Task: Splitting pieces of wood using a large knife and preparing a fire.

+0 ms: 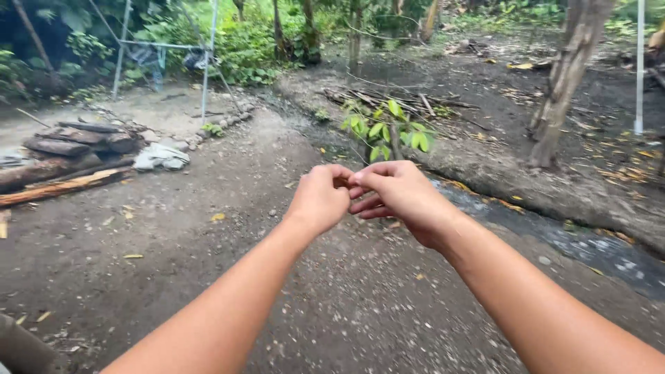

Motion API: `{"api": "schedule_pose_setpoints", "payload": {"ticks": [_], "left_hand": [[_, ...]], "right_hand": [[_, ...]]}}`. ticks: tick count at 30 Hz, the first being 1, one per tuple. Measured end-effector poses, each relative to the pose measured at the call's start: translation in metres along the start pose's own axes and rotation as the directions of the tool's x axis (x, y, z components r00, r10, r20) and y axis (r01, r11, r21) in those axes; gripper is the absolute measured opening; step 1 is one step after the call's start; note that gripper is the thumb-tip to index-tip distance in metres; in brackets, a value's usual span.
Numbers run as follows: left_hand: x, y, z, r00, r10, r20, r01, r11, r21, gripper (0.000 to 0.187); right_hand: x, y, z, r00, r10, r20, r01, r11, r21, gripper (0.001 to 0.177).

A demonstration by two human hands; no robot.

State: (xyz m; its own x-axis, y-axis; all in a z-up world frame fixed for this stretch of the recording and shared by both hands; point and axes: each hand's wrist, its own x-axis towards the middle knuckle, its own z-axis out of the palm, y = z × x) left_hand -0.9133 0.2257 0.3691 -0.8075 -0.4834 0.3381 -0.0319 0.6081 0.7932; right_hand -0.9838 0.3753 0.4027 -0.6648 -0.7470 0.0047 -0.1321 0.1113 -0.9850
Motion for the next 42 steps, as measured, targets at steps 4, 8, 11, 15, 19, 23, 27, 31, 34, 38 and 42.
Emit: {"api": "schedule_pose_setpoints", "payload": {"ticks": [4,8,11,15,19,23,27,31,34,38,42], "left_hand": [[0.054,-0.018,-0.008,0.999,-0.008,-0.049,0.008,1.000,-0.003,0.023],[0.101,-0.050,-0.027,0.988,-0.060,-0.139,0.061,0.998,0.006,0.022],[0.142,-0.072,-0.044,0.968,-0.103,-0.229,0.116,0.992,0.045,0.022],[0.196,-0.100,-0.074,0.918,-0.150,-0.368,0.201,0.974,0.105,0.023],[0.232,-0.126,-0.100,0.879,-0.145,-0.454,0.237,0.959,0.152,0.023],[0.257,-0.151,-0.120,0.812,-0.144,-0.565,0.275,0.949,0.152,0.022],[0.263,-0.191,-0.136,0.753,-0.245,-0.610,0.336,0.941,0.038,0.021],[0.287,-0.218,-0.168,0.727,-0.272,-0.630,0.389,0.920,0.051,0.022],[0.319,-0.261,-0.201,0.711,-0.322,-0.625,0.402,0.916,-0.014,0.023],[0.371,-0.326,-0.266,0.737,-0.253,-0.626,0.280,0.958,-0.058,0.023],[0.379,-0.356,-0.325,0.689,-0.273,-0.671,0.321,0.945,-0.055,0.022]], "right_hand": [[0.072,0.001,-0.004,0.997,-0.044,0.071,0.041,0.998,0.040,0.025],[0.155,0.010,0.009,0.983,-0.040,0.182,0.021,0.995,0.102,0.024],[0.224,0.009,0.023,0.947,-0.102,0.304,0.068,0.991,0.118,0.024],[0.303,-0.006,0.049,0.884,-0.079,0.460,0.017,0.991,0.136,0.024],[0.366,-0.018,0.067,0.759,-0.143,0.635,0.043,0.985,0.170,0.027],[0.419,-0.032,0.091,0.699,-0.176,0.693,0.077,0.982,0.171,0.028],[0.454,-0.027,0.122,0.653,-0.131,0.746,0.071,0.991,0.112,0.028],[0.504,-0.018,0.164,0.623,-0.127,0.772,0.068,0.992,0.109,0.030],[0.543,-0.026,0.194,0.624,-0.137,0.769,0.107,0.990,0.089,0.031],[0.603,-0.051,0.250,0.627,-0.137,0.767,0.131,0.989,0.070,0.030],[0.657,-0.071,0.324,0.575,-0.203,0.792,0.173,0.977,0.125,0.027]]}}
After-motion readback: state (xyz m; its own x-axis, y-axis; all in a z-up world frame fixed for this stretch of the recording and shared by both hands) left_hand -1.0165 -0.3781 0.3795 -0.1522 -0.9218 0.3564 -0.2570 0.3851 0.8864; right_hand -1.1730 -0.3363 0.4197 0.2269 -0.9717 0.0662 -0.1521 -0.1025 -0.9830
